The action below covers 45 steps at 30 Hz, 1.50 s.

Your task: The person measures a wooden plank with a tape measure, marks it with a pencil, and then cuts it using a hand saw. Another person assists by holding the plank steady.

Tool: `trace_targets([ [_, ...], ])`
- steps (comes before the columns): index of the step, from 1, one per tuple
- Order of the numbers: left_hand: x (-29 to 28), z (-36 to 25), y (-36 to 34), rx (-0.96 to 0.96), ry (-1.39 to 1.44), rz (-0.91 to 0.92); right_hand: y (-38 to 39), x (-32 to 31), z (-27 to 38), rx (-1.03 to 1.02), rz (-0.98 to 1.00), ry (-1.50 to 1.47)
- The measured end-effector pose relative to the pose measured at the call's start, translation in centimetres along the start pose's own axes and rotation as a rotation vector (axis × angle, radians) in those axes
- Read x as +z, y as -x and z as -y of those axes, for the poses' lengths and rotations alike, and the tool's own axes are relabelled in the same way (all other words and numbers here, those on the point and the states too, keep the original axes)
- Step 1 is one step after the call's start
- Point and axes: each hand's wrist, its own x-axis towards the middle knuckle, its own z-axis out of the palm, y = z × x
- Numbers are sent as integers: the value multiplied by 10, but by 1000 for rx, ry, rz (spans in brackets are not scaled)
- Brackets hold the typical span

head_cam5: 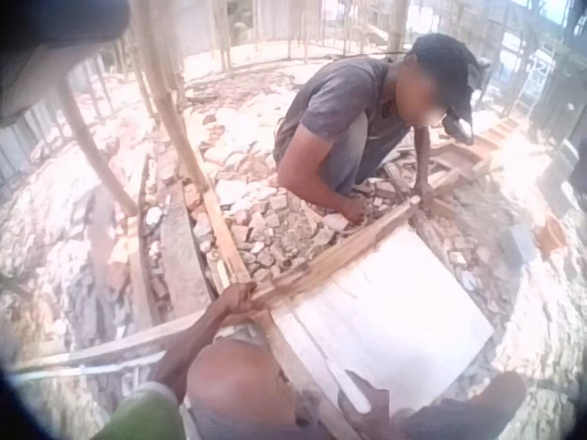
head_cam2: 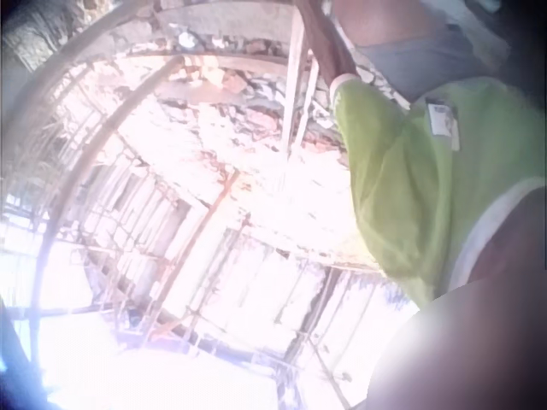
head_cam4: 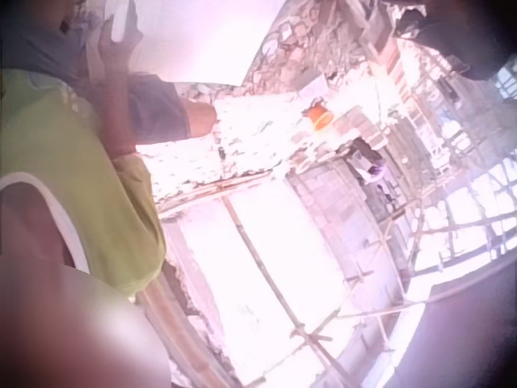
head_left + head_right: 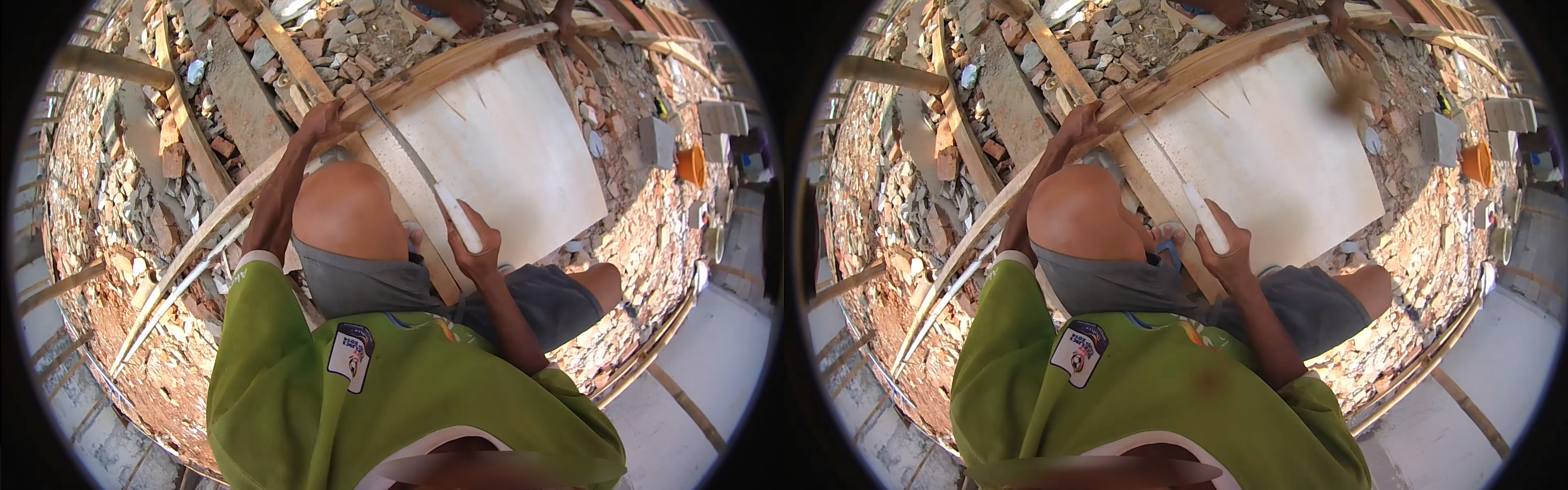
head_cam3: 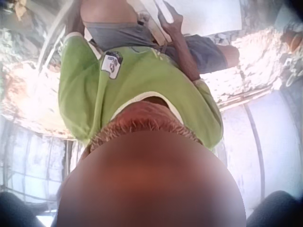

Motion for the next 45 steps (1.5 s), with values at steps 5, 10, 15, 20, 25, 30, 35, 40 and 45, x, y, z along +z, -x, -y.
trace_targets([
  [5, 1, 11, -15, 30, -23, 70, -94, 56, 21, -102, 42, 88],
  [10, -7, -2, -4, 44, 126, 42, 49, -15, 22, 43, 39, -44],
  [15, 2, -1, 28, 4, -11, -60, -19, 20, -6, -32, 130, 94],
  [20, 16, 3, -28, 174, 29, -88, -71, 60, 4, 13, 95, -191],
  [25, 7, 24, 10, 114, 104, -70, 53, -43, 30, -27, 93, 137],
  [30, 0, -16, -2, 53, -22, 15, -84, 66, -9, -84, 1, 29],
  [35, -6, 8, -13, 43, 50, 107, -71, 61, -11, -35, -4, -33],
  [40, 10, 32, -2, 82, 144, 39, 50, -34, 22, -45, 62, 95],
  [45, 8, 3, -15, 67, 49, -16, -100, 73, -20, -152, -50, -3],
])
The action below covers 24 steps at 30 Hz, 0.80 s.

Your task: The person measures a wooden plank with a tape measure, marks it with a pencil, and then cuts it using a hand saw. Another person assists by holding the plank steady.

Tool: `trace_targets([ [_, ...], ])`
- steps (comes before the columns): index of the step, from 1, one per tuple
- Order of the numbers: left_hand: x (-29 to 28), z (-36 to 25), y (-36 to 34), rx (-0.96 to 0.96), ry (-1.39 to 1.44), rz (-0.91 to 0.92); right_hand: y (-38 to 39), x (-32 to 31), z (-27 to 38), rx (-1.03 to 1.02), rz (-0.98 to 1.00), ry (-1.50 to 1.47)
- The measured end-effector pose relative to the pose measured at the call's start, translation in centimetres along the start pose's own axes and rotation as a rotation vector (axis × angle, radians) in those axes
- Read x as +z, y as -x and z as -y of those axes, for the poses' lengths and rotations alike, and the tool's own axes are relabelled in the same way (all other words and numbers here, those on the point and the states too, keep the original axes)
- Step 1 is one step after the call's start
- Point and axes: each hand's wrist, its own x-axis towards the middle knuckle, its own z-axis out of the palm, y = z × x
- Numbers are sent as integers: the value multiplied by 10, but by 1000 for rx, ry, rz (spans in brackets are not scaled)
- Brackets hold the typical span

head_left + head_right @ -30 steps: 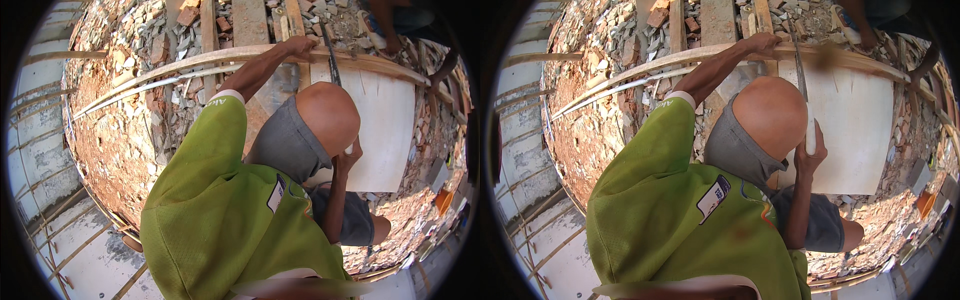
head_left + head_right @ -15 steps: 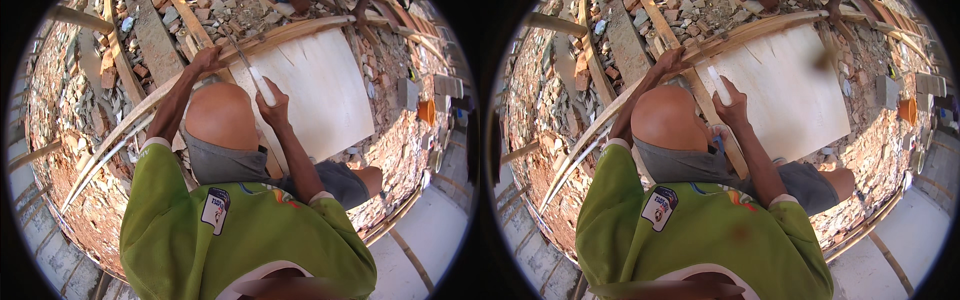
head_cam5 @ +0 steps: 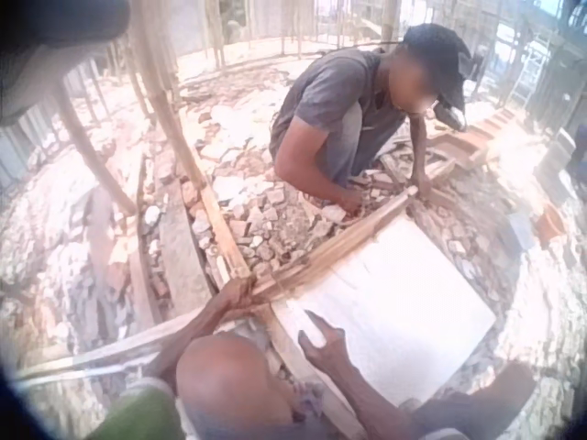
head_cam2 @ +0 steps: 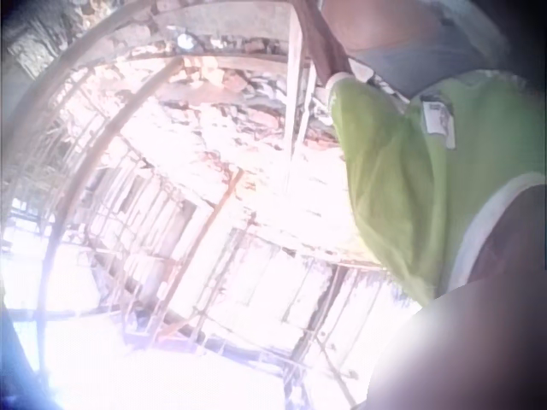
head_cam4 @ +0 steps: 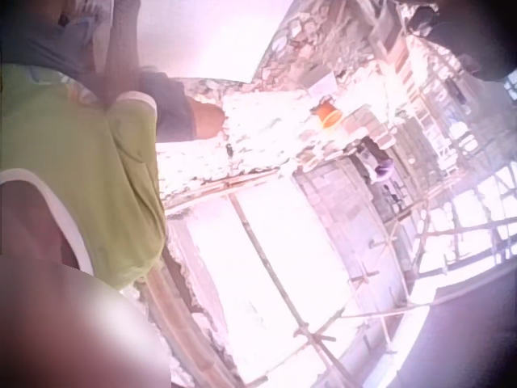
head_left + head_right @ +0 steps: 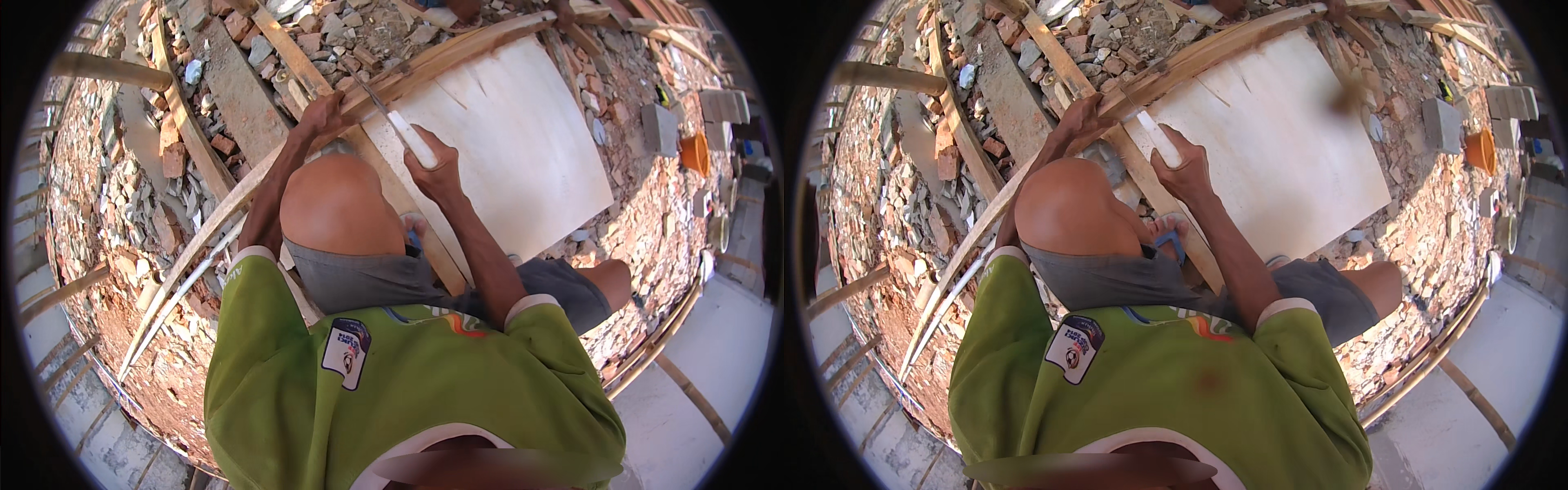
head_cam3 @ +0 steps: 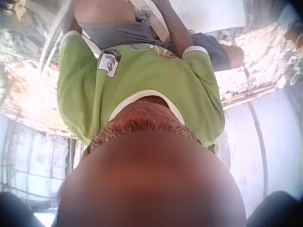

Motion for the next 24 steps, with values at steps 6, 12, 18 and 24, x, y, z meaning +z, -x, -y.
trace_targets([
  [6, -17, 12, 10, 57, 112, 30, 73, -52, 34, 111, 58, -7],
  [12, -9, -5, 22, 1, -19, 25, 100, -81, 49, 169, 93, -9],
  [18, -1, 5, 10, 46, 18, 2, -36, 24, 17, 113, 110, 57],
  [24, 12, 43, 16, 20, 312, -60, 160, -126, 70, 151, 124, 92],
])
